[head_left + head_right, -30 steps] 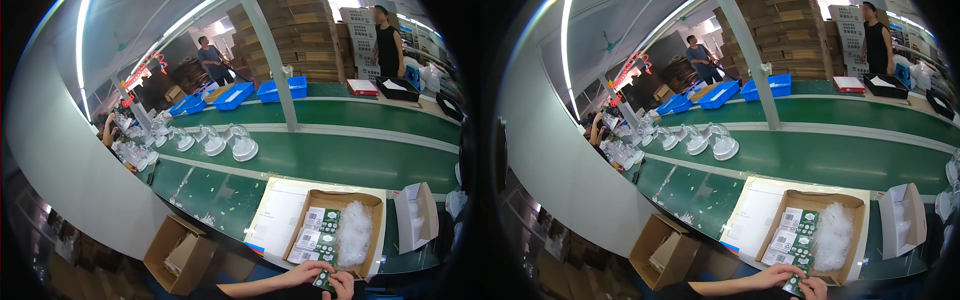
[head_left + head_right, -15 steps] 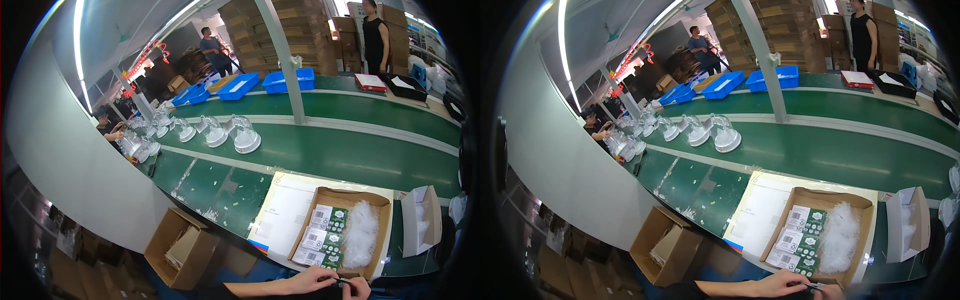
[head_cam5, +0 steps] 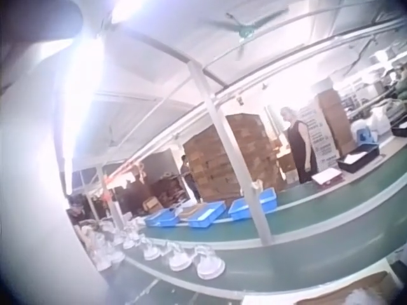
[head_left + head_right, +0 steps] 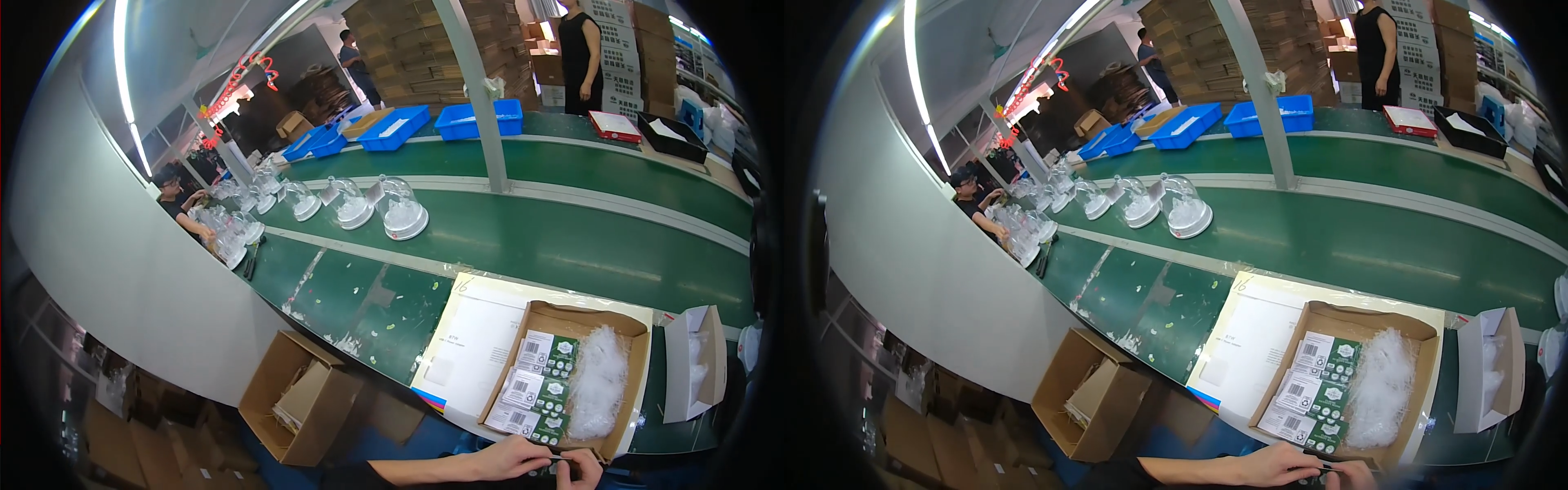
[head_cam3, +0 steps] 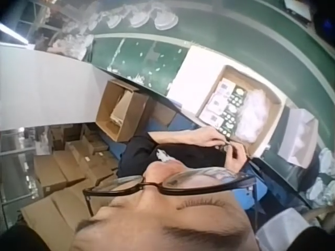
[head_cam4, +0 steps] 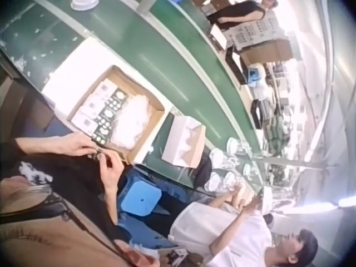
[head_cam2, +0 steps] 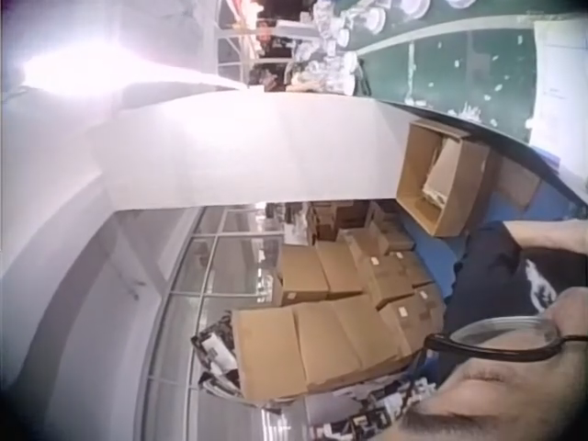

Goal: Assembling electronic components into plastic light housings and packaging them into boxes on a factory production line.

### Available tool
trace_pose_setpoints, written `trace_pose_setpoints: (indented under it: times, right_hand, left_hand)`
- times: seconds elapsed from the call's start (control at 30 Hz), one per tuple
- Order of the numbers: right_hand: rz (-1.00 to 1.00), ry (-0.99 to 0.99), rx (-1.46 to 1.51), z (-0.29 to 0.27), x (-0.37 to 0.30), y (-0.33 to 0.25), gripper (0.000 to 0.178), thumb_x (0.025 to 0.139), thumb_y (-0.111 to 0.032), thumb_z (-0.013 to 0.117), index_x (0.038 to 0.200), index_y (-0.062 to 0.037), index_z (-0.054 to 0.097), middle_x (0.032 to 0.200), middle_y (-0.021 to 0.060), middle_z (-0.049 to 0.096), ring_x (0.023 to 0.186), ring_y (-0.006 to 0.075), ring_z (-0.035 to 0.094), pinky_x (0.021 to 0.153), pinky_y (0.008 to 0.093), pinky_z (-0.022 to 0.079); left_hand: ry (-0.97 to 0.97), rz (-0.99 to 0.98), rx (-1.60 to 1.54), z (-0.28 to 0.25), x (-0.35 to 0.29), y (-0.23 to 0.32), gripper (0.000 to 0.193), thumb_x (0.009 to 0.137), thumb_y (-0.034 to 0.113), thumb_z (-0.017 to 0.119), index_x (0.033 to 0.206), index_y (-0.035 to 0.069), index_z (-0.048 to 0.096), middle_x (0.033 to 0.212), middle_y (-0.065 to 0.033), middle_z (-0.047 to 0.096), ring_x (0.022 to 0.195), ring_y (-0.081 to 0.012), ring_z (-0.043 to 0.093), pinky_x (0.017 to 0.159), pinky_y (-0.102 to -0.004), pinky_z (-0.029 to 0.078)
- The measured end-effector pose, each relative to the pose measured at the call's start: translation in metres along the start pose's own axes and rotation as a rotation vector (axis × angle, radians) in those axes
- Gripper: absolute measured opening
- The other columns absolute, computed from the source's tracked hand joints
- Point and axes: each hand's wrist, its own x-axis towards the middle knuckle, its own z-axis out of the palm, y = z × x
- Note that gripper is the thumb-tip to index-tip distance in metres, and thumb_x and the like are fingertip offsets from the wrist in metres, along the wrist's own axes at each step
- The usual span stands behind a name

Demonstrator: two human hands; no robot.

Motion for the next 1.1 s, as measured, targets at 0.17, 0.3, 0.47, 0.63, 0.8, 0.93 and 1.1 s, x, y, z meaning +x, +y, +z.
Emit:
trace_pose_setpoints:
  times: [0.17, 0.3, 0.47, 0.63, 0.8, 0.93, 1.1]
  right_hand:
    - [0.188, -0.041, 0.140, 0.006, -0.001, 0.012, 0.007, 0.083, 0.005, 0.059, 0.089, 0.0037, 0.063, 0.084, 0.0108, 0.062, 0.077, 0.0184, 0.059, 0.072, 0.0272, 0.047]
    - [0.151, -0.047, 0.185, -0.005, 0.010, 0.015, 0.009, 0.088, -0.001, 0.055, 0.091, 0.0042, 0.062, 0.087, 0.0107, 0.063, 0.082, 0.0193, 0.058, 0.075, 0.0292, 0.046]
    - [-0.043, 0.292, -0.492, -0.015, 0.044, 0.048, 0.048, 0.064, 0.000, 0.070, 0.110, 0.0004, 0.056, 0.109, 0.0188, 0.055, 0.100, 0.0333, 0.055, 0.090, 0.0394, 0.044]
    - [-0.095, 0.304, -0.687, -0.011, 0.059, 0.091, 0.030, 0.064, -0.011, 0.073, 0.092, -0.0042, 0.064, 0.102, 0.0138, 0.058, 0.101, 0.0331, 0.053, 0.091, 0.0465, 0.038]
    - [-0.187, 0.390, -0.613, -0.009, 0.061, 0.089, 0.009, 0.065, -0.009, 0.073, 0.069, -0.0065, 0.065, 0.084, 0.0066, 0.062, 0.091, 0.0282, 0.056, 0.085, 0.0414, 0.041]
    - [-0.147, 0.522, -0.540, -0.010, 0.060, 0.087, 0.009, 0.066, -0.008, 0.072, 0.070, -0.0049, 0.065, 0.078, 0.0087, 0.062, 0.083, 0.0288, 0.058, 0.079, 0.0403, 0.043]
    - [-0.108, 0.610, -0.429, -0.010, 0.060, 0.092, 0.011, 0.068, -0.007, 0.073, 0.070, -0.0016, 0.064, 0.074, 0.0107, 0.062, 0.074, 0.0305, 0.058, 0.069, 0.0386, 0.045]
  left_hand:
    - [-0.073, -0.086, 0.025, -0.012, 0.003, -0.002, 0.013, 0.091, 0.013, 0.058, 0.094, 0.001, 0.062, 0.069, -0.0164, 0.058, 0.061, -0.0309, 0.057, 0.058, -0.0354, 0.045]
    - [-0.033, 0.053, 0.045, -0.020, 0.008, -0.006, 0.013, 0.090, 0.013, 0.059, 0.095, 0.001, 0.062, 0.072, -0.0165, 0.060, 0.063, -0.0305, 0.059, 0.058, -0.0342, 0.047]
    - [0.304, -0.154, 0.220, -0.050, 0.006, -0.024, 0.019, 0.089, 0.014, 0.064, 0.101, 0.000, 0.066, 0.082, -0.0109, 0.069, 0.068, -0.0145, 0.065, 0.061, -0.0256, 0.051]
    - [0.327, -0.266, 0.160, -0.046, 0.007, -0.019, 0.014, 0.092, 0.009, 0.057, 0.096, -0.003, 0.064, 0.072, -0.0059, 0.063, 0.061, -0.0090, 0.059, 0.055, -0.0232, 0.047]
    - [0.422, -0.223, 0.100, -0.048, 0.016, -0.017, 0.017, 0.091, 0.010, 0.060, 0.100, -0.004, 0.064, 0.071, -0.0072, 0.064, 0.061, -0.0108, 0.060, 0.054, -0.0254, 0.048]
    - [0.413, -0.281, 0.131, -0.056, 0.024, -0.011, 0.019, 0.091, 0.011, 0.060, 0.103, -0.003, 0.063, 0.071, -0.0072, 0.064, 0.061, -0.0116, 0.060, 0.054, -0.0260, 0.048]
    - [0.400, -0.254, 0.230, -0.059, 0.026, -0.020, 0.015, 0.089, 0.009, 0.061, 0.100, -0.001, 0.064, 0.071, -0.0075, 0.065, 0.060, -0.0125, 0.061, 0.053, -0.0261, 0.048]
